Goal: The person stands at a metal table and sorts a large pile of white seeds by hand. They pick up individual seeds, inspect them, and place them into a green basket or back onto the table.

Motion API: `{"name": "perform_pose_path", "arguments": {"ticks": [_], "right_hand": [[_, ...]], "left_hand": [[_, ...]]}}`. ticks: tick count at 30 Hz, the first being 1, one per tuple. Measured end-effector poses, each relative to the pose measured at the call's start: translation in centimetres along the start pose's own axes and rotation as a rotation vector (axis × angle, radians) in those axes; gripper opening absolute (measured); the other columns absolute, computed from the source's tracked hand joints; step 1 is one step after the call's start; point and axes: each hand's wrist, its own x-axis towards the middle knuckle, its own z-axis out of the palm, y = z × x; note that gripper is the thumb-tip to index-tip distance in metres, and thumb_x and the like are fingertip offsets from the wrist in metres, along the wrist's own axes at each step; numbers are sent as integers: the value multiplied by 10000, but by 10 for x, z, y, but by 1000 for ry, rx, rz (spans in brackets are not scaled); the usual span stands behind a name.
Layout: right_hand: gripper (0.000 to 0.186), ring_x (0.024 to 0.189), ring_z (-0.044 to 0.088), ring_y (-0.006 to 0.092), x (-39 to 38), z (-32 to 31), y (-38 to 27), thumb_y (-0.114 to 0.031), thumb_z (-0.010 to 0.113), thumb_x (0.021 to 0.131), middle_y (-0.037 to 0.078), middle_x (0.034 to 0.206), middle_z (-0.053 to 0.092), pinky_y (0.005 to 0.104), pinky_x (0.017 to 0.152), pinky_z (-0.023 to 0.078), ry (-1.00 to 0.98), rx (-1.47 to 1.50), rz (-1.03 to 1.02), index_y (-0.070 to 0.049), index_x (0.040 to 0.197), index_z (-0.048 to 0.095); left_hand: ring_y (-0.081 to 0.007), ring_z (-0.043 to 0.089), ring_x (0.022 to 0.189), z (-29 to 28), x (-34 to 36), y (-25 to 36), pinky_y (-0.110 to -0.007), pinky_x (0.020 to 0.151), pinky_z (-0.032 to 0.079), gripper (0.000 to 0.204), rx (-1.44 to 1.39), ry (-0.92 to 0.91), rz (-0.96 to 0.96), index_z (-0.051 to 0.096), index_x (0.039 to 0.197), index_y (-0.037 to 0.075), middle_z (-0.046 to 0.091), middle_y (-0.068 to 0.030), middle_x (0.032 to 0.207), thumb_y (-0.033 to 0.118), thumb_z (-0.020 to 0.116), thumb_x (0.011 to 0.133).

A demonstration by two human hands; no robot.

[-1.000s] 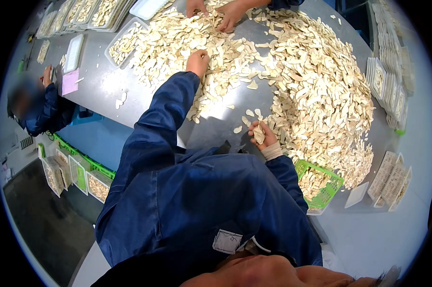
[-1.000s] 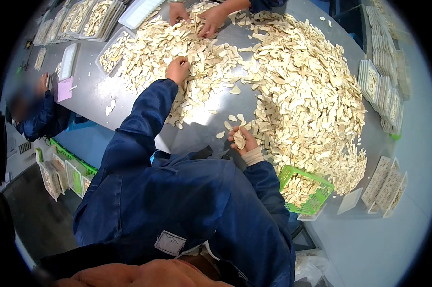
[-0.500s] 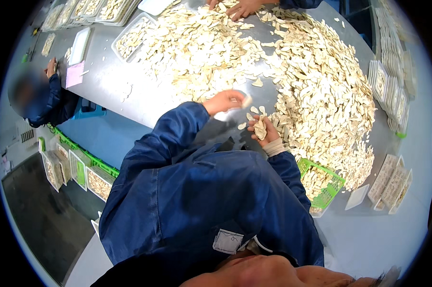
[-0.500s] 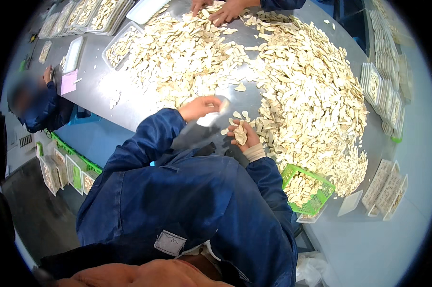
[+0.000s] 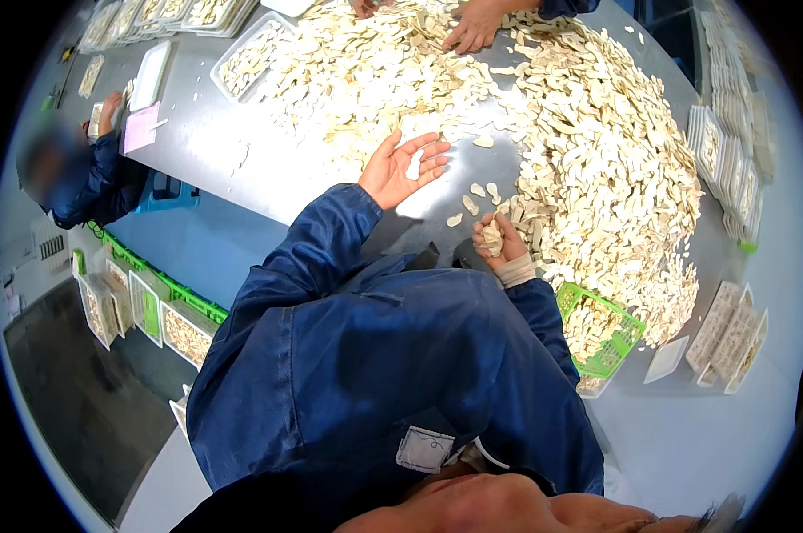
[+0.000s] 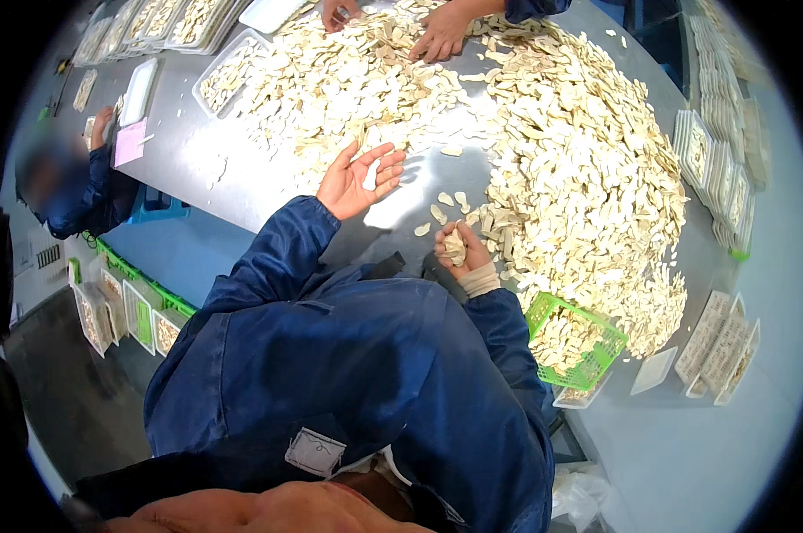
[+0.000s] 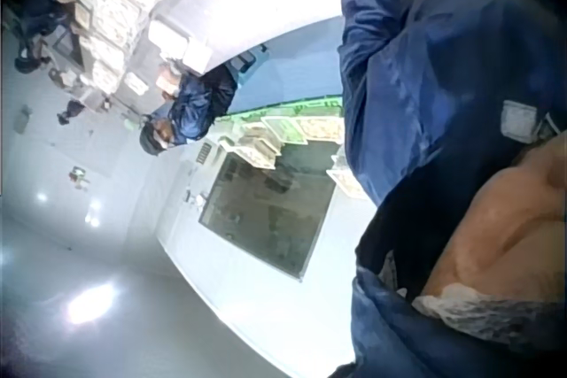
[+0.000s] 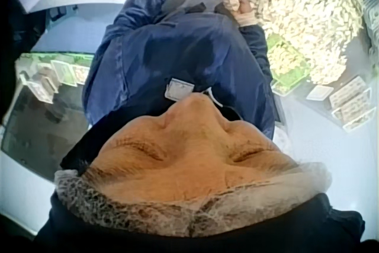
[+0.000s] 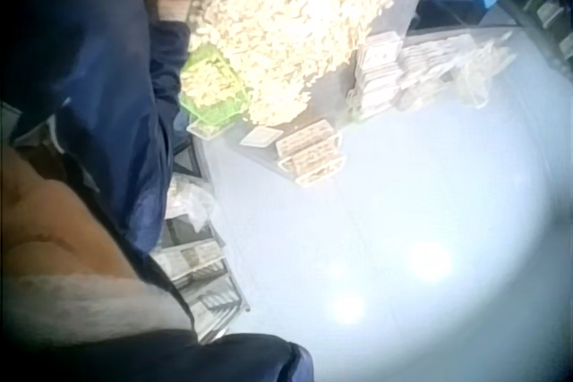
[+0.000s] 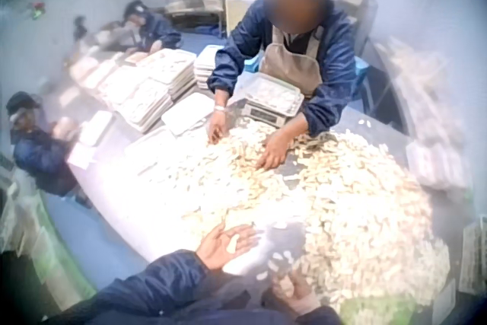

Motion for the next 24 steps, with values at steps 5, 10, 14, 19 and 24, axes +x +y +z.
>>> {"name": "perform_pose_path", "arguments": {"ticks": [5, 10, 14, 19, 24], "right_hand": [[274, 755, 592, 198, -1, 1, 0, -337, 433, 975, 94, 894, 594, 284, 522, 450, 36, -13, -7, -83, 962, 535], [266, 760, 592, 200, -2, -1, 1, -326, 435, 976, 93, 886, 586, 283, 526, 453, 51, -35, -25, -83, 937, 534], [259, 758, 585, 195, 5, -3, 2, -326, 448, 969, 85, 874, 576, 281, 530, 453, 91, -73, 7, -84, 931, 531], [260, 743, 587, 195, 11, -3, 2, -329, 450, 967, 86, 871, 576, 284, 520, 458, 83, -90, 29, -84, 932, 530], [276, 725, 590, 201, 5, -8, -4, -339, 449, 967, 94, 867, 580, 292, 510, 465, 66, -81, 2, -77, 942, 533]], "left_hand": [[-253, 540, 1066, -54, -20, -4, -364, 925, 461, 417, 212, 272, 114, 398, 1278, -14, 504, -162, 1251, 279, 366, 983], [-272, 469, 1013, -126, -74, -12, -441, 851, 464, 433, 218, 948, 275, 365, 1237, -22, 391, -128, 1135, 289, 446, 947], [-365, 374, 1192, -134, -73, -4, -540, 930, 416, 603, 50, 1048, 272, 260, 1311, -44, 286, -188, 1257, 378, 460, 928], [-375, 291, 1299, -128, -10, 34, -561, 1024, 329, 625, -129, 718, 338, 226, 1397, 57, 177, -206, 1430, 424, 428, 933], [-330, 402, 1249, -69, 41, 90, -508, 1052, 319, 465, -47, 324, 435, 390, 1310, 40, 431, -162, 1334, 354, 298, 980]]}}
